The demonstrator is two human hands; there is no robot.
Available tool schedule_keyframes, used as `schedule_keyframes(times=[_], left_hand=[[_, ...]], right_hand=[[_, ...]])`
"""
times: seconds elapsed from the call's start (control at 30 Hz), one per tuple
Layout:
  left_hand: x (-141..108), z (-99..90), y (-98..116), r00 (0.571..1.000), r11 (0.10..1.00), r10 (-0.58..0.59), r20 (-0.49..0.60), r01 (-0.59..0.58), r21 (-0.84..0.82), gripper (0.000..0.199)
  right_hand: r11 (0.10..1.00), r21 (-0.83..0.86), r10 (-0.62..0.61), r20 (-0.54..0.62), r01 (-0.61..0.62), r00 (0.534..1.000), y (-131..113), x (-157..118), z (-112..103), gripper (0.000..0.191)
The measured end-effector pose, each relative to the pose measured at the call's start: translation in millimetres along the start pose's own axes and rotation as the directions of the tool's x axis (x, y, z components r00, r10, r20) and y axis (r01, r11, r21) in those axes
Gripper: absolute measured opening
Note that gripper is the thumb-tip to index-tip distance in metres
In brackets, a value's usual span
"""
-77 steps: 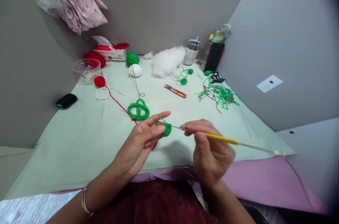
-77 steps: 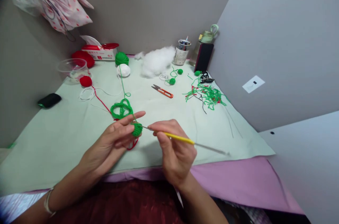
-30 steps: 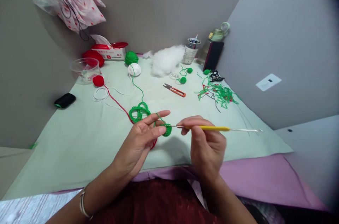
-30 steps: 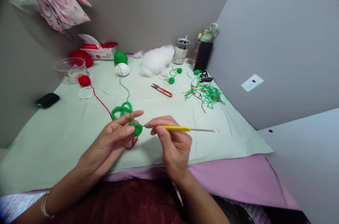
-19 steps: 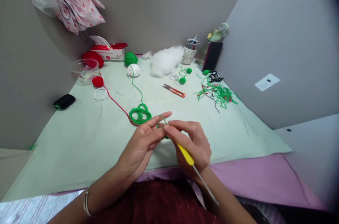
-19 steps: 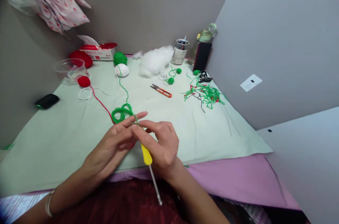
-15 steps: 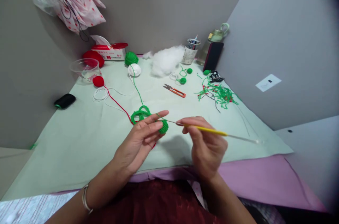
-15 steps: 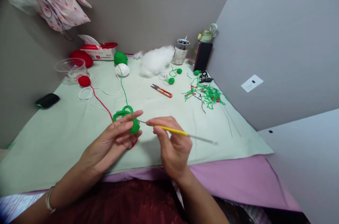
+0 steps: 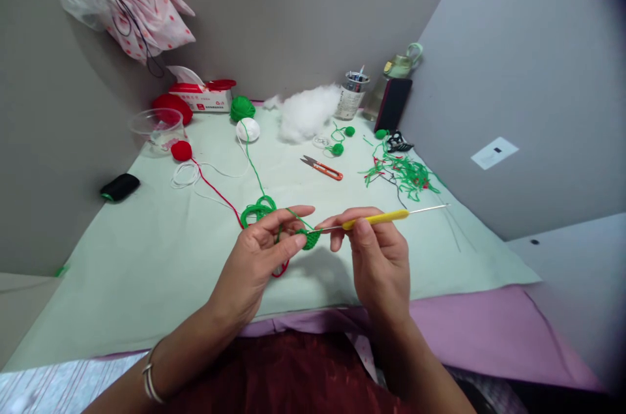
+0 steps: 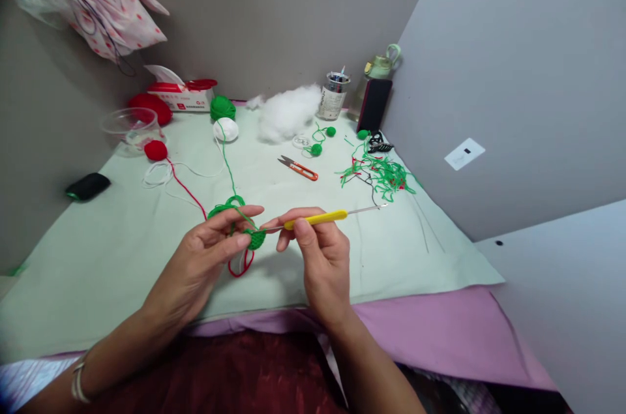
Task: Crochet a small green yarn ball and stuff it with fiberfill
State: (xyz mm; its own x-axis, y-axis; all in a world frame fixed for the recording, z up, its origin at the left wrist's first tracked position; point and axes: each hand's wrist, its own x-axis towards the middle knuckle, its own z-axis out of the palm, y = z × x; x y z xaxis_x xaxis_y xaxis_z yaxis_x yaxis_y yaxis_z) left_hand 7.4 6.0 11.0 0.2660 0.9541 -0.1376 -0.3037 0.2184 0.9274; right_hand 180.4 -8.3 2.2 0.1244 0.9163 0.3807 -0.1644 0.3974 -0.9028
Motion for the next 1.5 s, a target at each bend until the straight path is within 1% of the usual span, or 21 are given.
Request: schedule_keyframes(times=[0.1, 0.17, 0.23, 0.3, 0.37, 0.4, 0.43, 0.5, 0.53, 0.6, 0.7, 0.8, 0.87, 0.97, 1.0, 1.07, 1.13, 1.17, 1.27, 1.37, 1.5], left_hand=[[-1, -0.3, -1, 1.0, 0.999, 0.025, -0.005, -0.025, 0.02, 0.027], [-2, 0.7, -3, 0.997, 0.997, 0.067, -0.036, -0.065, 0.051, 0.027], [-3, 2.9, -5, 0.992, 0.992, 0.106, -0.074, -0.101, 0.074, 0.03], [-3, 5.3, -6, 0.99, 0.994, 0.104, -0.092, -0.102, 0.028, 0.036], [-1, 6.4, -6, 0.998, 0.994, 0.013, -0.057, -0.019, -0.104, 0.044], [0, 6.3, -5, 0.998, 0.983, -0.05, -0.022, 0.046, -0.178, 0.046], [1, 5.6, -3, 0.994, 0.964, -0.11, 0.013, 0.11, -0.241, 0.046], [2, 3.6, 0, 0.982, 0.933, -0.178, 0.059, 0.188, -0.308, 0.042], [2, 2.8, 1, 0.982, 0.93, -0.178, 0.06, 0.188, -0.317, 0.04], [2, 2.6, 3, 0.988, 0.943, -0.145, 0.045, 0.152, -0.295, 0.04], [0, 5.9, 3, 0.995, 0.973, -0.095, 0.043, 0.102, -0.208, 0.041], [-1, 10.3, 0, 0.998, 0.986, -0.059, 0.008, 0.059, -0.158, 0.039], [0, 11.9, -2, 0.998, 0.979, -0.055, -0.02, 0.05, -0.2, 0.042], [2, 10.4, -3, 0.989, 0.941, -0.144, 0.044, 0.151, -0.304, 0.045], [4, 9.0, -3, 0.981, 0.925, -0.178, 0.076, 0.193, -0.328, 0.044], [6, 6.2, -1, 0.973, 0.903, -0.209, 0.099, 0.231, -0.362, 0.037], [6, 4.8, 1, 0.984, 0.912, -0.171, 0.052, 0.178, -0.369, 0.031], [6, 4.8, 2, 0.991, 0.928, -0.136, 0.018, 0.133, -0.348, 0.03], [3, 6.3, 3, 0.998, 0.977, -0.051, -0.023, 0.045, -0.207, 0.032], [0, 6.3, 2, 0.998, 0.993, -0.064, 0.006, 0.064, -0.101, 0.033], [-2, 4.2, 3, 0.998, 0.996, -0.053, -0.016, 0.052, -0.066, 0.028]], right_hand=[[0.983, -0.166, -0.076, 0.014, 0.077, 0.997, -6, -4, 1, 0.022], [0.913, -0.351, -0.2, 0.062, 0.208, 0.978, -7, -7, 2, 0.023], [0.756, -0.519, -0.356, 0.183, 0.398, 0.916, -4, -9, 3, 0.024], [0.543, -0.62, -0.486, 0.319, 0.567, 0.814, 1, -11, 3, 0.025], [0.402, -0.673, -0.543, 0.371, 0.621, 0.753, 5, -12, 3, 0.025], [0.411, -0.679, -0.548, 0.349, 0.608, 0.761, 6, -12, 3, 0.026], [0.48, -0.666, -0.532, 0.297, 0.571, 0.793, 6, -12, 3, 0.026], [0.708, -0.547, -0.446, 0.145, 0.447, 0.883, 4, -11, 2, 0.025], [0.809, -0.451, -0.388, 0.073, 0.378, 0.919, 2, -11, 2, 0.025], [0.915, -0.295, -0.292, -0.007, 0.277, 0.957, -2, -8, 2, 0.023], [0.927, -0.276, -0.251, 0.043, 0.254, 0.967, -3, -6, 5, 0.02], [0.876, -0.366, -0.301, 0.091, 0.313, 0.949, 1, -8, 7, 0.024], [0.783, -0.486, -0.376, 0.129, 0.389, 0.918, 4, -10, 7, 0.028], [0.564, -0.637, -0.503, 0.239, 0.525, 0.83, 7, -12, 4, 0.033], [0.557, -0.638, -0.514, 0.237, 0.531, 0.824, 7, -12, 3, 0.033], [0.699, -0.561, -0.457, 0.126, 0.443, 0.881, 5, -10, 1, 0.029], [0.874, -0.39, -0.321, -0.017, 0.289, 0.947, 1, -7, 0, 0.023], [0.923, -0.31, -0.255, -0.055, 0.226, 0.965, 0, -6, 1, 0.021], [0.96, -0.237, -0.157, -0.022, 0.147, 0.987, -3, -5, 3, 0.018], [0.963, -0.254, -0.1, -0.005, 0.096, 0.995, -3, -5, 3, 0.016], [0.997, -0.078, -0.021, -0.016, 0.02, 1.0, 1, -2, 0, 0.018]])
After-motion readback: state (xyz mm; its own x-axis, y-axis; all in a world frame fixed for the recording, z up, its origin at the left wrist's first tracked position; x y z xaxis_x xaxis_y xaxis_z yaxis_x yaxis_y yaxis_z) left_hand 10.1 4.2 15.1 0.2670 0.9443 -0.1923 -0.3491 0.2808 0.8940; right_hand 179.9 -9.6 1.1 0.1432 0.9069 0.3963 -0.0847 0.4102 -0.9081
